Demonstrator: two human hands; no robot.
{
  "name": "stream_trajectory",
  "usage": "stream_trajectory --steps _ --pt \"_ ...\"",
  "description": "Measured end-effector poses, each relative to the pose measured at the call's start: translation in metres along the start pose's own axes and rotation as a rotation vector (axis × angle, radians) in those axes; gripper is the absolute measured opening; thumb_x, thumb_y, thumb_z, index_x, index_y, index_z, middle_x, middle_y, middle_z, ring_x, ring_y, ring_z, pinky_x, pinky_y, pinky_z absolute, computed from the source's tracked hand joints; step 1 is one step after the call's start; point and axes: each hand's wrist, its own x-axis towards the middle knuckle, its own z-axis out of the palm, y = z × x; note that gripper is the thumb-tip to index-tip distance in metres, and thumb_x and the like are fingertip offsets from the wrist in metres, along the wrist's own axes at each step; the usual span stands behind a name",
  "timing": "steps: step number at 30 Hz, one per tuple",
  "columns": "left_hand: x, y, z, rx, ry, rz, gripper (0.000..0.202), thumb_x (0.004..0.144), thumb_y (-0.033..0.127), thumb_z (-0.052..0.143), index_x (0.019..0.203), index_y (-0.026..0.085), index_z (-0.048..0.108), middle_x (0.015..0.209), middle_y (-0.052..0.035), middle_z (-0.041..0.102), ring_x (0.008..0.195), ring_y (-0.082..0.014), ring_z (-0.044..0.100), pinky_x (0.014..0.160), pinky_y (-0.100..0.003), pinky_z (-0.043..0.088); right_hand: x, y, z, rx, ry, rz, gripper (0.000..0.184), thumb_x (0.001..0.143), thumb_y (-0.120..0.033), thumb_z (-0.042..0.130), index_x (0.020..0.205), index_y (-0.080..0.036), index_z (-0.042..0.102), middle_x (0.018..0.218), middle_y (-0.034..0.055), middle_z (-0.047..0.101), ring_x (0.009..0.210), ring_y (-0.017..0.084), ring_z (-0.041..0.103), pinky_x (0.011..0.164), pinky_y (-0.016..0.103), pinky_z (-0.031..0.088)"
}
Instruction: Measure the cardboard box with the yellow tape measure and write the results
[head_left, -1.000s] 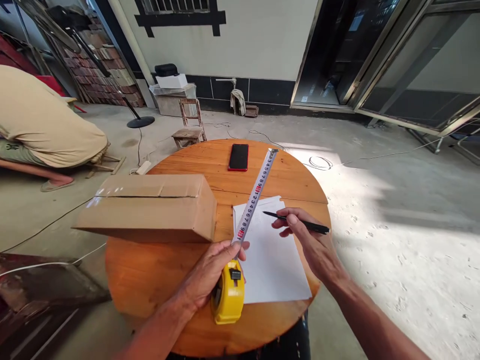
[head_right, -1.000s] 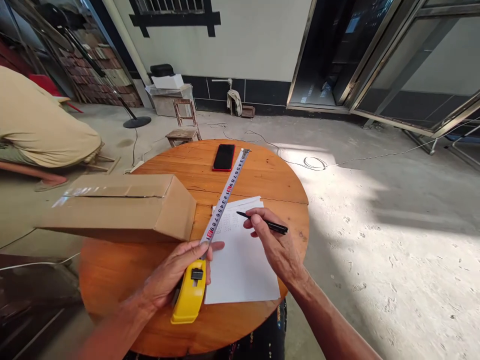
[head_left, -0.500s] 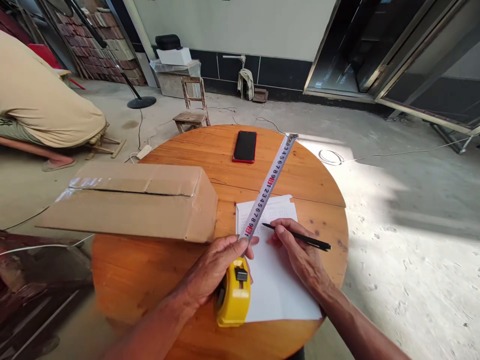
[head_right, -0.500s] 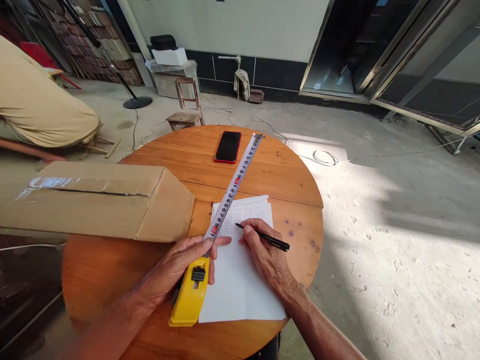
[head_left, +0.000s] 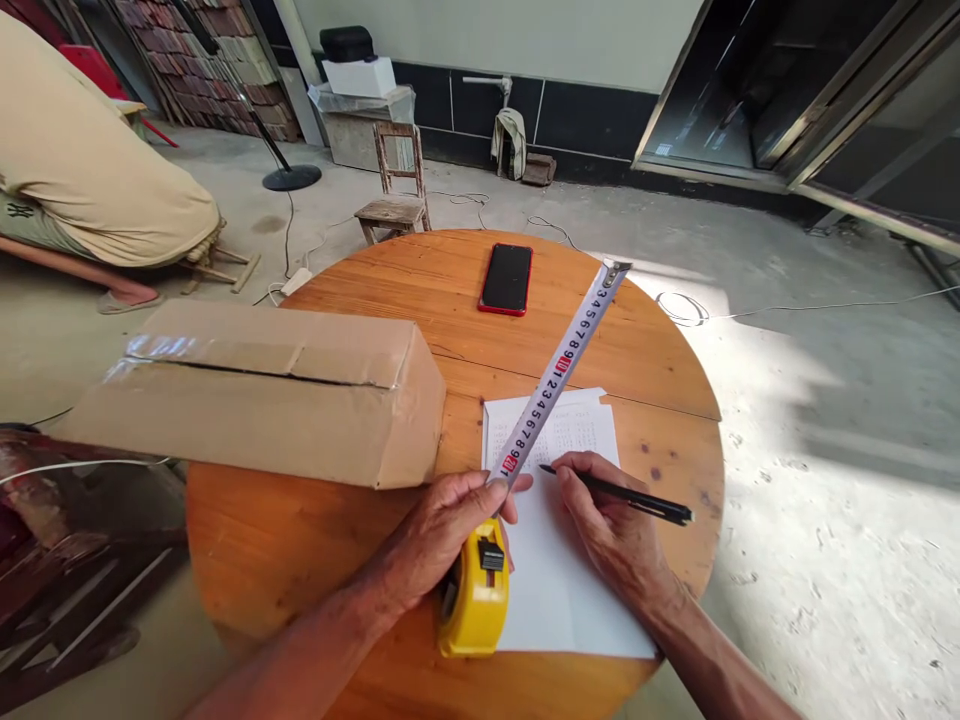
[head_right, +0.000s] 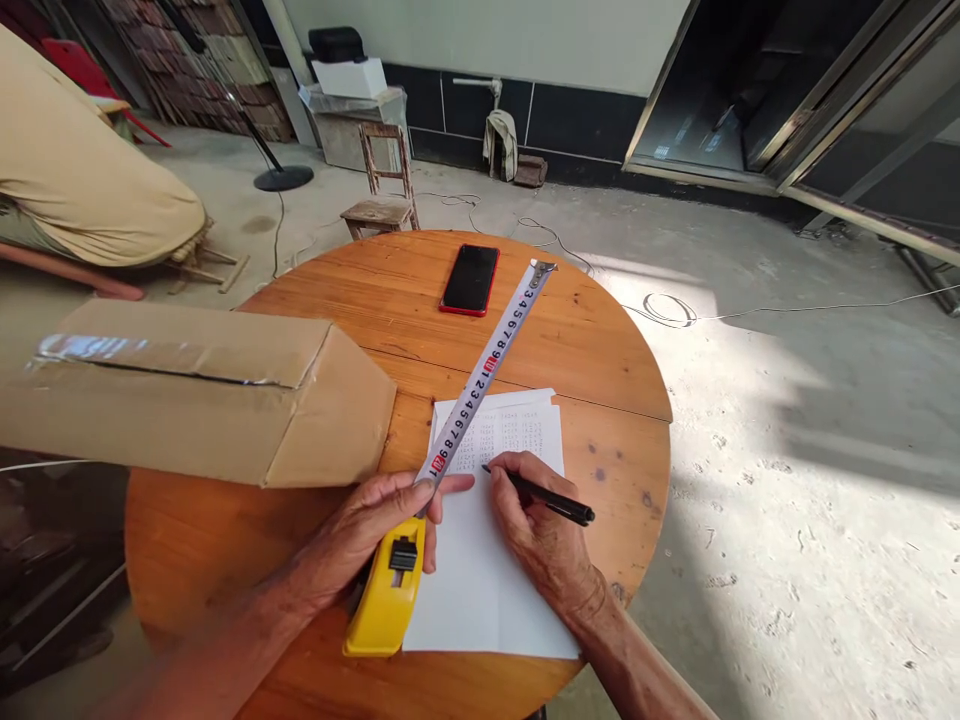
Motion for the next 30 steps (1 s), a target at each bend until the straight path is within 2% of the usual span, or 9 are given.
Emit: stream_trajectory --steps 18,23,30 --pt "0.0028 -0.0019 0.0014 0.033 0.056 0.008 0.028 0.083 0.042 0.051 0.071 0.017 0.056 0.069 -0.006 0.069 0.058 -0.014 0.058 0.052 -0.022 0.039 0.0008 -0.0017 0.0006 -0.108 -0.035 -0.077 0.012 0.087 -0.023 0.05 0.088 -0.02 0.061 0.074 0.0005 0.062 0.06 0.011 0.052 0.056 0.023 0.043" --pt "0.0032 -0.0018 0.0019 0.034 0.048 0.007 0.028 0.083 0.042 0.05 0.071 0.017 0.055 0.061 -0.007 0.067 0.061 -0.0164 0.058 0.052 -0.022 0.038 0.0014 -0.0007 0.0013 -0.104 -0.036 -0.097 0.01 0.087 -0.022 0.051 0.088 -0.02 0.061 0.077 0.0007 0.063 0.065 0.012 0.055 0.059 0.023 0.044" --pt "0.0033 -0.0018 0.0015 0.025 0.048 0.012 0.029 0.083 0.042 0.051 0.071 0.017 0.055 0.065 -0.0062 0.067 0.054 -0.0125 0.053 0.051 -0.021 0.038 0.0016 -0.0028 0.0006 -0.115 -0.034 -0.091 0.01 0.086 -0.021 0.052 0.085 -0.02 0.062 0.07 -0.0005 0.062 0.058 0.011 0.052 0.056 0.023 0.042"
